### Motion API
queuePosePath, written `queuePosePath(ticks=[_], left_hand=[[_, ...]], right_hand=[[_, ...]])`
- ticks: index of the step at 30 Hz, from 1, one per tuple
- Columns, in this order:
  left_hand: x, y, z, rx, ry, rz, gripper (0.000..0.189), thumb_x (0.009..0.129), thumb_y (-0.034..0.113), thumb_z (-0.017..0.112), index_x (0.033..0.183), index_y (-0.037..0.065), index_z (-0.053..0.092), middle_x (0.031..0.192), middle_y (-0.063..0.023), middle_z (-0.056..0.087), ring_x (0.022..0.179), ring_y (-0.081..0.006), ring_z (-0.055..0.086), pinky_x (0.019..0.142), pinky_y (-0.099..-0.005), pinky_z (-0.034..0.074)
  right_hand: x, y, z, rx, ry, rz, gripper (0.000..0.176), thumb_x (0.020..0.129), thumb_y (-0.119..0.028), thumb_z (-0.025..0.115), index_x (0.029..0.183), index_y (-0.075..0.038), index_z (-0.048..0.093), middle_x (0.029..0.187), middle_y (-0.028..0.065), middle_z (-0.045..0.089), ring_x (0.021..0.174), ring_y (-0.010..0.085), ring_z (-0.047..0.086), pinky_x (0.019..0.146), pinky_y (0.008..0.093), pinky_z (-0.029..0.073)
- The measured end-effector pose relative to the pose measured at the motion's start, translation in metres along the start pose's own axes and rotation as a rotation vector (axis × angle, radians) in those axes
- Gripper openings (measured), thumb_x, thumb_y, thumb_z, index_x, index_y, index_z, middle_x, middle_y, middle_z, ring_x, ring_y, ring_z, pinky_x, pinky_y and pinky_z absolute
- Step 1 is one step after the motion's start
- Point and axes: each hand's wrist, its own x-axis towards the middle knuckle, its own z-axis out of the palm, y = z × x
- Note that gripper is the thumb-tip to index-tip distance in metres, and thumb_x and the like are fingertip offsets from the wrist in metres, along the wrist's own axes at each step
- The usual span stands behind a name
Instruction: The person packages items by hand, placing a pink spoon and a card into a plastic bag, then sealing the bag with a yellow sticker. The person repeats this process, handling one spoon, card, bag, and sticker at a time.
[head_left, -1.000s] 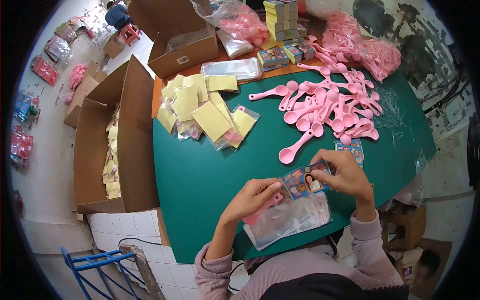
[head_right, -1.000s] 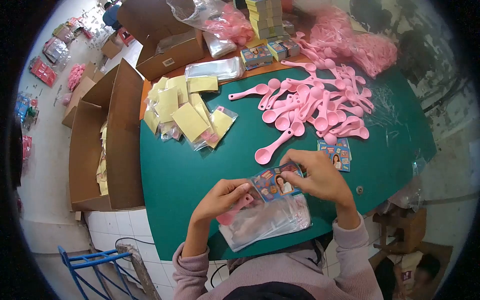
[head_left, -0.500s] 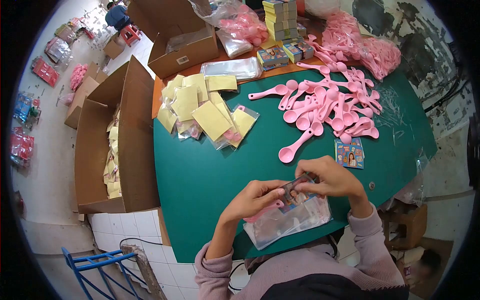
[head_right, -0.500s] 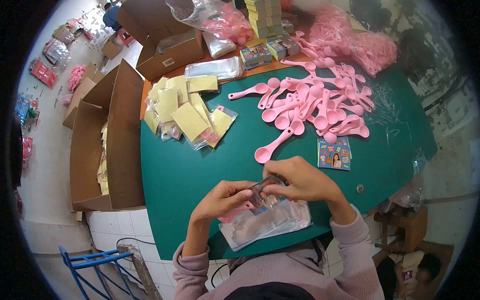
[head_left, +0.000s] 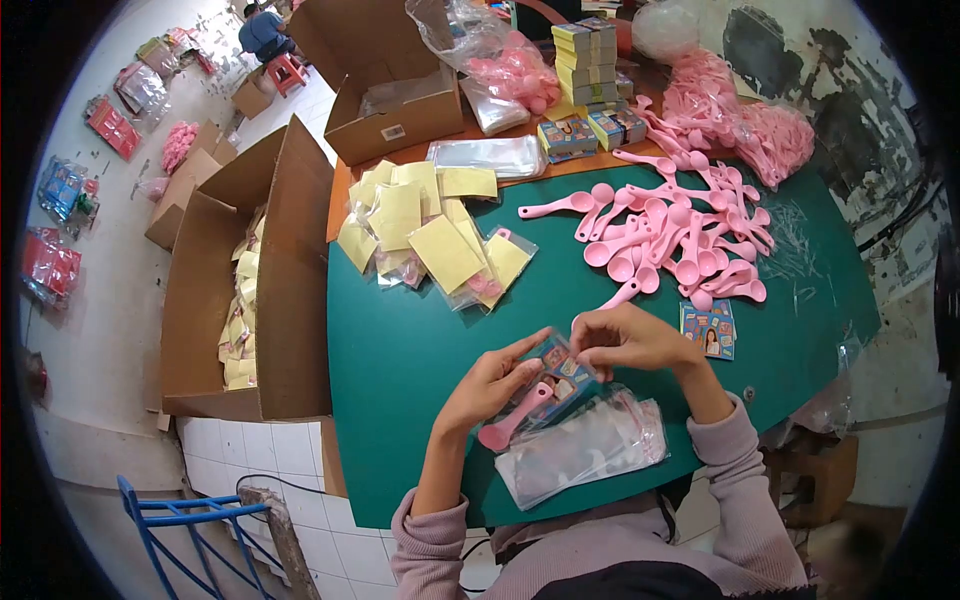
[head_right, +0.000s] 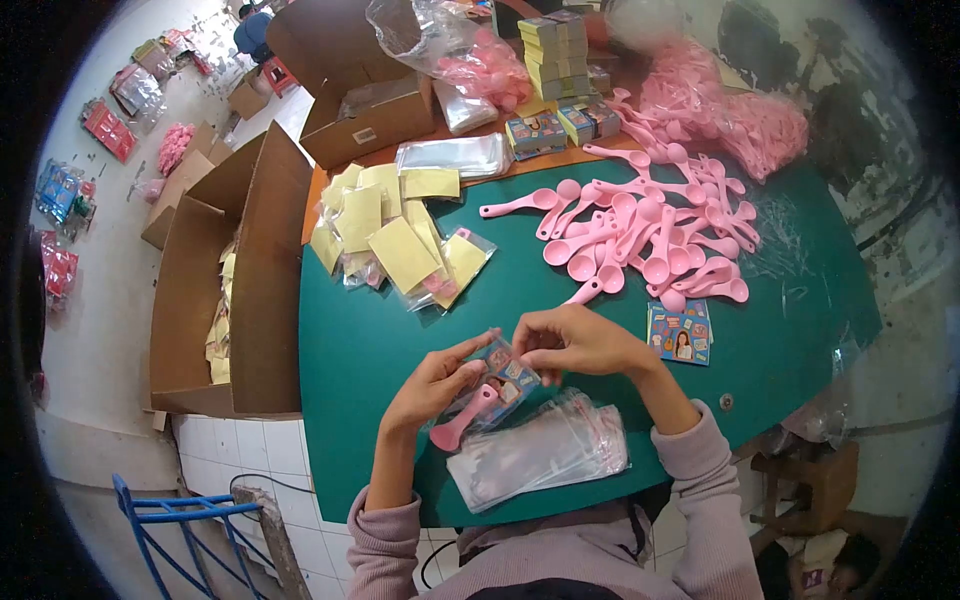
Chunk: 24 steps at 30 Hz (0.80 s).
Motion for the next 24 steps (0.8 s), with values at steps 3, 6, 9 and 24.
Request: queuePosePath(ticks=[3, 6, 9, 24], left_hand=[[-0.002, -0.002, 0.000, 0.081, -0.031, -0.054, 0.045, 0.093, 0.015, 0.047, 0.135, 0.004, 0.035, 0.095, -0.0022, 0.060, 0.078, -0.0058, 0.051, 0.069, -0.0209, 0.044], [-0.001, 0.000, 0.000, 0.267, -0.015, -0.029, 0.049, 0.091, 0.016, 0.050, 0.137, 0.007, 0.033, 0.083, -0.0022, 0.062, 0.069, -0.0065, 0.053, 0.063, -0.0228, 0.044], [-0.003, 0.004, 0.007, 0.434, 0.045, 0.015, 0.060, 0.089, 0.016, 0.053, 0.140, 0.011, 0.023, 0.074, -0.0070, 0.064, 0.064, -0.0103, 0.057, 0.060, -0.0259, 0.044], [-0.025, 0.018, -0.030, 0.340, -0.038, 0.079, 0.070, 0.074, 0.017, 0.072, 0.133, 0.009, 0.035, 0.074, -0.0080, 0.065, 0.064, -0.0109, 0.061, 0.056, -0.0228, 0.046]], right_hand=[[0.006, 0.010, 0.009, -0.119, 0.009, -0.060, 0.013, 0.084, -0.013, 0.059, 0.090, -0.002, 0.056, 0.077, 0.0012, 0.055, 0.066, 0.0072, 0.054, 0.056, 0.0215, 0.045], [0.009, 0.014, 0.014, -0.219, 0.013, -0.091, 0.018, 0.080, -0.017, 0.064, 0.088, -0.003, 0.055, 0.076, 0.0011, 0.053, 0.071, 0.0083, 0.050, 0.060, 0.0235, 0.043], [0.010, 0.020, 0.016, -0.220, 0.149, -0.113, 0.029, 0.076, -0.026, 0.068, 0.092, -0.003, 0.058, 0.077, 0.0014, 0.053, 0.069, 0.0117, 0.051, 0.060, 0.0241, 0.044], [0.009, 0.023, 0.006, -0.085, 0.318, -0.095, 0.020, 0.070, -0.010, 0.074, 0.078, -0.003, 0.057, 0.073, -0.0020, 0.055, 0.066, 0.0050, 0.049, 0.059, 0.0208, 0.040]])
